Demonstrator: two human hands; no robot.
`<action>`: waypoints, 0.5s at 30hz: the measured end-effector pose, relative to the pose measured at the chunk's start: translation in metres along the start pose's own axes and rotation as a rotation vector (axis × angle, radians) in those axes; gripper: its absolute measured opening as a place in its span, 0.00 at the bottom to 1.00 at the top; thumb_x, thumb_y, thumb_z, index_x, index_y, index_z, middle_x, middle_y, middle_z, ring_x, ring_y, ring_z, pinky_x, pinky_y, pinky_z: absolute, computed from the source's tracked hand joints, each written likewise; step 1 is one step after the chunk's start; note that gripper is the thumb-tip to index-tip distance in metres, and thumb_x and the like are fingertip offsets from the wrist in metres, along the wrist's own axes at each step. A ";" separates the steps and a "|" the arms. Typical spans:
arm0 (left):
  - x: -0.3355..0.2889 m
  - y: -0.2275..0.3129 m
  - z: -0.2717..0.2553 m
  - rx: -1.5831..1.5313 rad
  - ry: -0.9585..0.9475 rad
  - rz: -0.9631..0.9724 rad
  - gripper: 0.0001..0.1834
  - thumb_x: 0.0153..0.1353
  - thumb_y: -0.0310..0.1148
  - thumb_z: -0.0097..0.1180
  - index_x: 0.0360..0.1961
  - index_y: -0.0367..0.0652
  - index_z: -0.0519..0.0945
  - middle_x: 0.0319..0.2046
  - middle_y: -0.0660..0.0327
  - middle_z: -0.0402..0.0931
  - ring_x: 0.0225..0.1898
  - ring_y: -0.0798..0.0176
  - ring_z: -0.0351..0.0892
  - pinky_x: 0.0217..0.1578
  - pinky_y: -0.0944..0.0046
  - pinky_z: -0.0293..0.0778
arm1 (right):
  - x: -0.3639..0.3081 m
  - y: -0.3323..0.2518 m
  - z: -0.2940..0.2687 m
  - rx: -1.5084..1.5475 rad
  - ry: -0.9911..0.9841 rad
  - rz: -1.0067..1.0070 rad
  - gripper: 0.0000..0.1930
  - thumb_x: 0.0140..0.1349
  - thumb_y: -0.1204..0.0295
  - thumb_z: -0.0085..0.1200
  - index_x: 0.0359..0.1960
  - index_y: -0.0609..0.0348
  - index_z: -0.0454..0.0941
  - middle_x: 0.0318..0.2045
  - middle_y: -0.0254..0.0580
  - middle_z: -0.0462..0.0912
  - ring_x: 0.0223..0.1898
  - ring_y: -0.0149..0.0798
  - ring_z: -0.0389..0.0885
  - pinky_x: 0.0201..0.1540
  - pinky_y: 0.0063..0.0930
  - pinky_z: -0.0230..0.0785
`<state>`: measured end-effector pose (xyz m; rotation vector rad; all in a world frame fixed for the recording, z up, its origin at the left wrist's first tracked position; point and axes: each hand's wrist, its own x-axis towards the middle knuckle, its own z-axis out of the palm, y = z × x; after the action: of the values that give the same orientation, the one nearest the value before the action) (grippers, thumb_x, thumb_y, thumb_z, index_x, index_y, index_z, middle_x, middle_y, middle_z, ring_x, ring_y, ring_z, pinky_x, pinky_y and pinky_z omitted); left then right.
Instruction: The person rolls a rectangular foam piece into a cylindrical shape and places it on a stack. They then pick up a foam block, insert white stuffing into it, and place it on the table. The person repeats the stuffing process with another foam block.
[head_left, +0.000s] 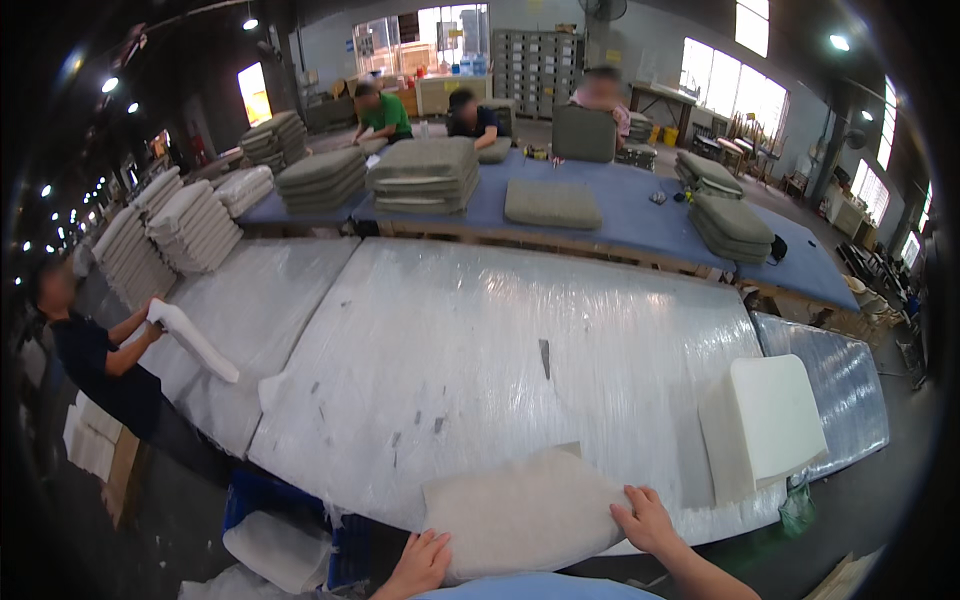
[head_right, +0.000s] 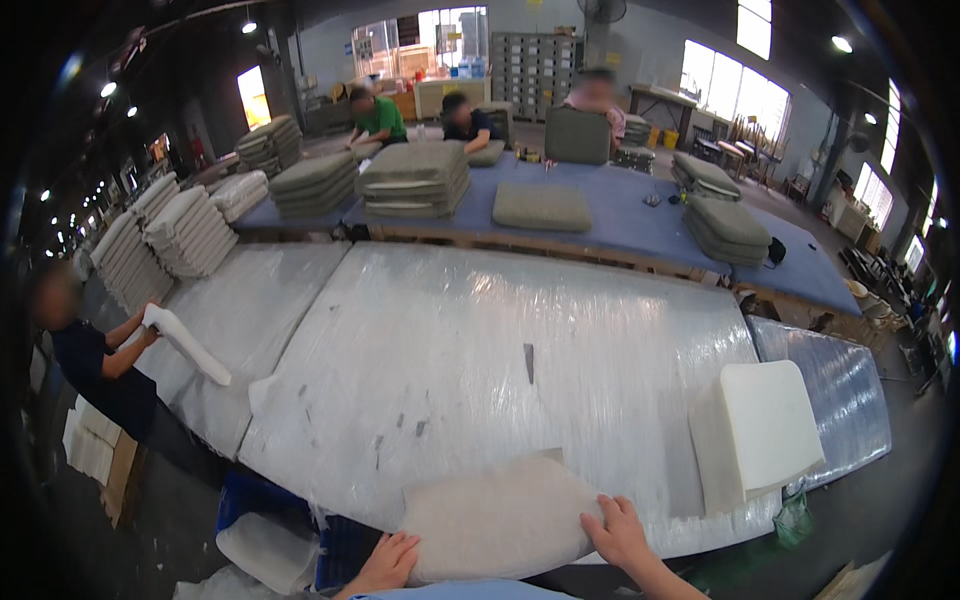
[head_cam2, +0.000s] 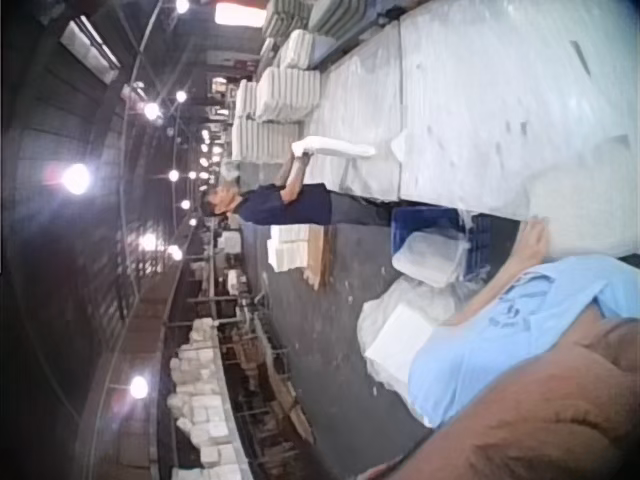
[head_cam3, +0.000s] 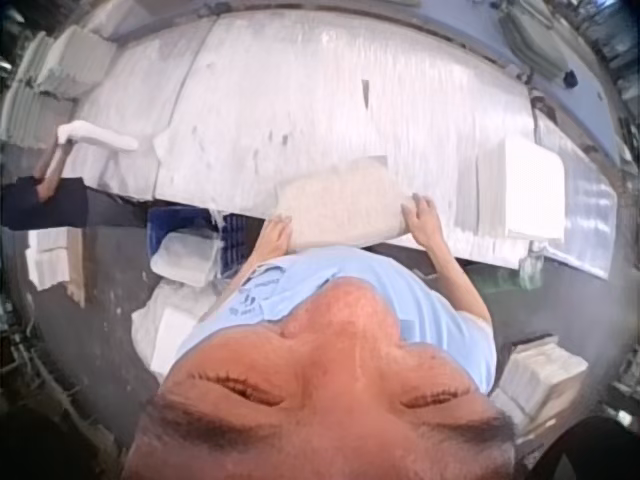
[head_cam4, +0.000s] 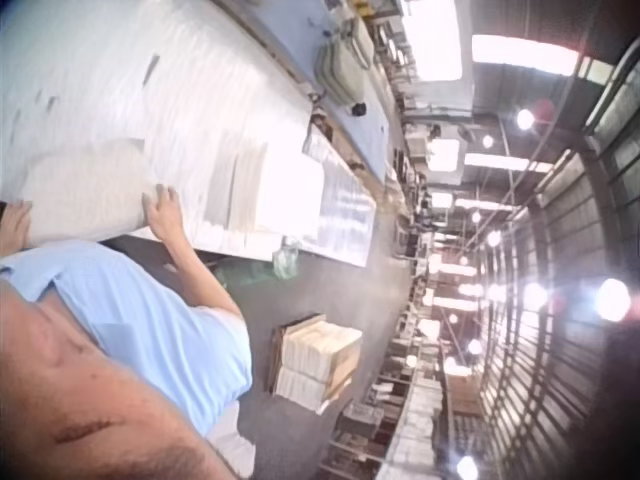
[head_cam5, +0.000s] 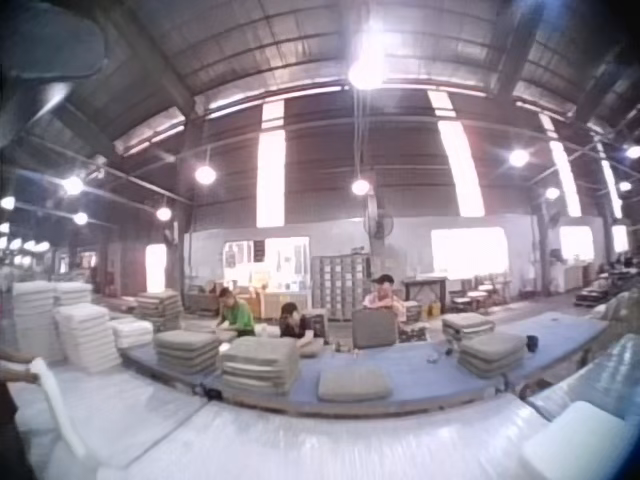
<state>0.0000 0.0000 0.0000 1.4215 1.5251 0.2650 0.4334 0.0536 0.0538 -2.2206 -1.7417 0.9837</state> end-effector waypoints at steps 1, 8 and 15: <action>0.000 0.002 0.004 0.066 -0.064 0.135 0.34 0.73 0.52 0.45 0.72 0.40 0.67 0.74 0.39 0.57 0.75 0.33 0.54 0.75 0.45 0.50 | -0.007 -0.004 -0.008 -0.162 -0.036 -0.051 0.37 0.67 0.40 0.50 0.70 0.51 0.69 0.72 0.53 0.65 0.74 0.64 0.59 0.70 0.68 0.54; 0.086 -0.006 -0.016 0.454 -0.309 0.263 0.37 0.75 0.54 0.39 0.71 0.32 0.64 0.73 0.37 0.59 0.74 0.34 0.57 0.74 0.45 0.53 | 0.075 -0.053 -0.005 -0.525 -0.501 -0.271 0.41 0.68 0.35 0.41 0.71 0.53 0.68 0.74 0.54 0.62 0.75 0.65 0.56 0.71 0.71 0.50; 0.137 0.023 0.002 0.545 -0.360 0.068 0.45 0.73 0.63 0.38 0.75 0.34 0.56 0.77 0.42 0.50 0.78 0.41 0.48 0.76 0.48 0.48 | 0.127 -0.061 0.048 -0.645 -0.713 -0.202 0.53 0.64 0.27 0.37 0.79 0.56 0.51 0.78 0.63 0.46 0.80 0.65 0.39 0.74 0.72 0.39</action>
<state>0.0407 0.1215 -0.0527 1.8266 1.2974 -0.3819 0.3700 0.1754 -0.0035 -2.0513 -2.8751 1.4352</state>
